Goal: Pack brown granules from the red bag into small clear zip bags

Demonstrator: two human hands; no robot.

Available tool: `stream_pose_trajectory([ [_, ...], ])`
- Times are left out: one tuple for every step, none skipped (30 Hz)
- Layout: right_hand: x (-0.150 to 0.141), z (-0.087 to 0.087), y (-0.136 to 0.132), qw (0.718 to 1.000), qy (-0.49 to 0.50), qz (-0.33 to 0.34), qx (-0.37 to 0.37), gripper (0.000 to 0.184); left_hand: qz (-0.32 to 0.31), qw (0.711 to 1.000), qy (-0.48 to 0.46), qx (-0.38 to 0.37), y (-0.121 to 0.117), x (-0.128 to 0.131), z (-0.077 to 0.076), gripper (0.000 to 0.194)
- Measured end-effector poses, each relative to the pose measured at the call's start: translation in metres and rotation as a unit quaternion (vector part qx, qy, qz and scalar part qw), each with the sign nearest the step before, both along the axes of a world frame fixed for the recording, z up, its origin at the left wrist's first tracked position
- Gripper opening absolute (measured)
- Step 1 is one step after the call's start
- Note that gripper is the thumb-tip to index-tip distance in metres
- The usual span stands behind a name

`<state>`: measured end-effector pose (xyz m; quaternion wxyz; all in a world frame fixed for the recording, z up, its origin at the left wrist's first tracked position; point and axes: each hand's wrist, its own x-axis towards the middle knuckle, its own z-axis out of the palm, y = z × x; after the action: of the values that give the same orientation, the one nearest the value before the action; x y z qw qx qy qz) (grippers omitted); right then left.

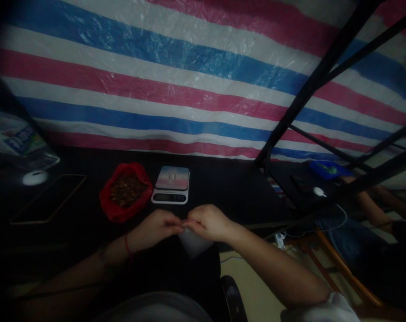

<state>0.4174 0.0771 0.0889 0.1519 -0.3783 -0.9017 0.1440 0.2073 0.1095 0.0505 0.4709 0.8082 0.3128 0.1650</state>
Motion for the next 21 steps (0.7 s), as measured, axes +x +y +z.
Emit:
stream_pose_trajectory([
  [-0.001, 0.001, 0.002, 1.0, 0.004, 0.005, -0.005, 0.042, 0.013, 1.0, 0.0, 0.002, 0.0, -0.002, 0.0, 0.025],
  [-0.001, 0.002, 0.005, 1.0, 0.005, 0.01, -0.011, 0.042, 0.024, 1.0, 0.002, -0.003, -0.001, -0.004, 0.0, 0.026],
  [-0.003, 0.003, 0.007, 1.0, 0.004, 0.015, -0.016, 0.042, 0.029, 0.999, 0.003, -0.015, 0.0, -0.006, 0.0, 0.027],
  [-0.005, 0.004, 0.009, 1.0, 0.002, 0.019, -0.018, 0.042, 0.029, 0.999, 0.003, -0.033, 0.0, -0.007, 0.0, 0.028],
  [-0.008, 0.005, 0.011, 1.0, -0.002, 0.022, -0.016, 0.042, 0.026, 0.998, 0.0, -0.05, 0.001, -0.009, 0.001, 0.029],
  [-0.011, 0.005, 0.012, 1.0, -0.006, 0.026, -0.012, 0.041, 0.022, 0.998, -0.006, -0.063, 0.002, -0.01, 0.002, 0.03],
  [-0.015, 0.005, 0.014, 0.999, -0.009, 0.032, -0.005, 0.041, 0.019, 0.997, -0.014, -0.069, 0.002, -0.011, 0.004, 0.03],
  [-0.019, 0.003, 0.015, 0.999, -0.012, 0.037, 0.002, 0.041, 0.02, 0.997, -0.022, -0.068, 0.003, -0.012, 0.006, 0.03],
  [-0.022, 0.002, 0.016, 0.999, -0.013, 0.042, 0.008, 0.04, 0.025, 0.997, -0.029, -0.063, 0.003, -0.013, 0.009, 0.029],
  [-0.026, -0.001, 0.017, 0.999, -0.013, 0.045, 0.013, 0.04, 0.032, 0.997, -0.03, -0.057, 0.003, -0.015, 0.012, 0.028],
  [-0.029, -0.003, 0.018, 0.999, -0.011, 0.045, 0.016, 0.04, 0.04, 0.998, -0.028, -0.048, 0.003, -0.017, 0.014, 0.027],
  [-0.031, -0.005, 0.02, 0.999, -0.009, 0.045, 0.014, 0.039, 0.046, 0.998, -0.022, -0.035, 0.003, -0.019, 0.016, 0.026],
  [-0.033, -0.007, 0.021, 0.999, -0.007, 0.044, 0.009, 0.039, 0.051, 0.998, -0.016, -0.021, 0.004, -0.021, 0.016, 0.027],
  [-0.034, -0.008, 0.024, 0.999, -0.006, 0.043, 0.001, 0.038, 0.055, 0.998, -0.012, -0.009, 0.004, -0.023, 0.016, 0.027],
  [-0.034, -0.007, 0.026, 0.999, -0.005, 0.044, -0.006, 0.037, 0.058, 0.998, -0.011, -0.001, 0.004, -0.026, 0.016, 0.028],
  [-0.035, -0.007, 0.028, 0.999, -0.005, 0.045, -0.013, 0.037, 0.063, 0.998, -0.012, 0.002, 0.004, -0.028, 0.015, 0.029],
  [-0.036, -0.005, 0.031, 0.999, -0.006, 0.046, -0.016, 0.036, 0.071, 0.997, -0.015, -0.001, 0.005, -0.03, 0.013, 0.03],
  [-0.036, -0.003, 0.034, 0.999, -0.005, 0.045, -0.015, 0.036, 0.081, 0.997, -0.017, -0.008, 0.005, -0.031, 0.012, 0.031],
  [-0.037, 0.0, 0.036, 0.999, -0.004, 0.045, -0.012, 0.035, 0.095, 0.995, -0.022, -0.013, 0.005, -0.032, 0.012, 0.031],
  [-0.039, 0.002, 0.038, 0.999, 0.0, 0.046, -0.007, 0.035, 0.11, 0.993, -0.028, -0.013, 0.004, -0.033, 0.012, 0.031],
  [-0.041, 0.005, 0.039, 0.999, 0.005, 0.05, -0.003, 0.035, 0.124, 0.992, -0.032, -0.009, 0.004, -0.034, 0.013, 0.03],
])
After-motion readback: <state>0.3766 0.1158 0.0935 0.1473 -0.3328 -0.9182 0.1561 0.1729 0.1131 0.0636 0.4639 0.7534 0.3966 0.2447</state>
